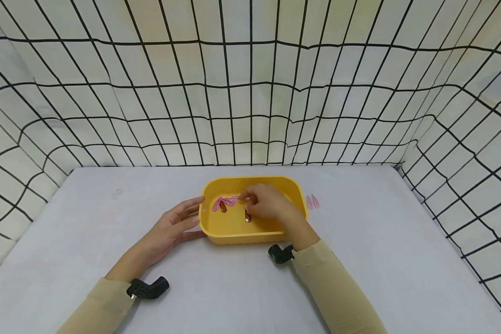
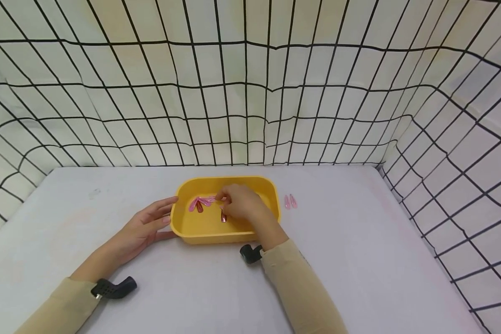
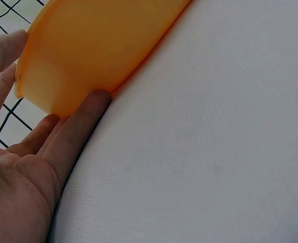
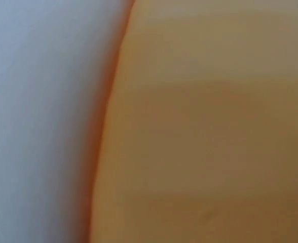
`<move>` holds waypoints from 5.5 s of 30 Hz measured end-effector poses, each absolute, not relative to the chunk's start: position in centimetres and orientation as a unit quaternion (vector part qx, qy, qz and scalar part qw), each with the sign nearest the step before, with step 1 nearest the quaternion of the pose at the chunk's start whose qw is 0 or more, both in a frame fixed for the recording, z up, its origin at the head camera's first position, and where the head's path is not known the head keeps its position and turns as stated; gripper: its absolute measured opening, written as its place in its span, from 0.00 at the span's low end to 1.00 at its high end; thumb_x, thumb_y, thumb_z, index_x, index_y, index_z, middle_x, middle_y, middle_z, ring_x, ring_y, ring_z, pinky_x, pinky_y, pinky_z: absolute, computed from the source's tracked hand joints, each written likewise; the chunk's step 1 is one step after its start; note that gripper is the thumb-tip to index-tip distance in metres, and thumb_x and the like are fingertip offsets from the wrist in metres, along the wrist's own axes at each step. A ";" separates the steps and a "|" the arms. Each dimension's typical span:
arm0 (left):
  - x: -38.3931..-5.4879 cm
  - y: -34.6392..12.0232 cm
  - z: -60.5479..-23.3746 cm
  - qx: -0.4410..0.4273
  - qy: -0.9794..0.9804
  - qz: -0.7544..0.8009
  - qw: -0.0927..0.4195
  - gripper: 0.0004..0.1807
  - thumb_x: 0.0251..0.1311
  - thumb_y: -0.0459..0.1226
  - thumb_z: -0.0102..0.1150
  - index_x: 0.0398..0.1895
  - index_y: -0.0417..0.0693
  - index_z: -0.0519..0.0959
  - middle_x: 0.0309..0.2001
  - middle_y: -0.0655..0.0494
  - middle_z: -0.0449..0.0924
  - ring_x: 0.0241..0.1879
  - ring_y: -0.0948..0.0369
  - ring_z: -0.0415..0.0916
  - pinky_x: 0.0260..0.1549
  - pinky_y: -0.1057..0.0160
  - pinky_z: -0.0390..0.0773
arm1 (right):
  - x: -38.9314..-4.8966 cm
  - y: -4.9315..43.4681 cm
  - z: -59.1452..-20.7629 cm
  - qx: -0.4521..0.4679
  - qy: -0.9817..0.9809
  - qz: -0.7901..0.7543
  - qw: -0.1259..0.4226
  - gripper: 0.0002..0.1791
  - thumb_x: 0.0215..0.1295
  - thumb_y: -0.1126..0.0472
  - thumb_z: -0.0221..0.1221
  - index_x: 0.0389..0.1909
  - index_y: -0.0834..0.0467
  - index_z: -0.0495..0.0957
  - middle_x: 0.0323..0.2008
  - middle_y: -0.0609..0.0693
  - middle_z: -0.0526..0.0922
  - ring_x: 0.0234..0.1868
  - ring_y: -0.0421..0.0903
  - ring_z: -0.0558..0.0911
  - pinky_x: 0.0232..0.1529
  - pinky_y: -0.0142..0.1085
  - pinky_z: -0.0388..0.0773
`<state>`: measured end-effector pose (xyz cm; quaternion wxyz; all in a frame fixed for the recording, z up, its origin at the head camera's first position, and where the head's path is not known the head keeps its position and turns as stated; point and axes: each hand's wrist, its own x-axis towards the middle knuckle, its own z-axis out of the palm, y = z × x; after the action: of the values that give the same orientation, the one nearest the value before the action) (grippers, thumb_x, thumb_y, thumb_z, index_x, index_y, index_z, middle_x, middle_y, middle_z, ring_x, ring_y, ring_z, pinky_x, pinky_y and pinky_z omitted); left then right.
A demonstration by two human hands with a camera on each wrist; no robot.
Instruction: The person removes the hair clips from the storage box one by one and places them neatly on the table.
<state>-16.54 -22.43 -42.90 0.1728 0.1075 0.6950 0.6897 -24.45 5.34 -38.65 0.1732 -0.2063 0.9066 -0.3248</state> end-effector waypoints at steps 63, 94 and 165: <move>-16.6 -22.7 -43.3 0.117 0.682 0.701 0.171 0.31 0.74 0.37 0.52 0.77 0.51 0.57 0.77 0.45 0.53 0.69 0.49 0.67 0.55 0.52 0.81 | -24.5 10.1 -35.7 -0.196 0.825 -0.504 0.165 0.20 0.64 0.68 0.62 0.57 0.53 0.80 0.42 0.54 0.81 0.41 0.52 0.79 0.41 0.36 0.84; -16.6 -22.5 -43.2 0.108 0.694 0.692 0.167 0.30 0.74 0.39 0.52 0.77 0.52 0.58 0.77 0.46 0.54 0.68 0.53 0.69 0.55 0.53 0.81 | -25.9 19.6 -36.1 -0.119 0.836 -0.528 0.084 0.18 0.71 0.64 0.57 0.61 0.56 0.75 0.41 0.61 0.80 0.47 0.64 0.80 0.45 0.36 0.85; -16.6 -22.3 -43.0 0.102 0.696 0.690 0.168 0.30 0.74 0.39 0.52 0.76 0.54 0.59 0.77 0.47 0.54 0.69 0.49 0.66 0.55 0.52 0.81 | -27.3 24.0 -40.5 -0.038 0.921 -0.355 0.157 0.22 0.63 0.62 0.58 0.59 0.58 0.77 0.33 0.52 0.83 0.38 0.49 0.77 0.41 0.35 0.74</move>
<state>-16.64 -22.34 -43.03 0.1680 0.1020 0.6965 0.6901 -27.33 24.04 -40.48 0.1566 -0.0383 0.9210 -0.3547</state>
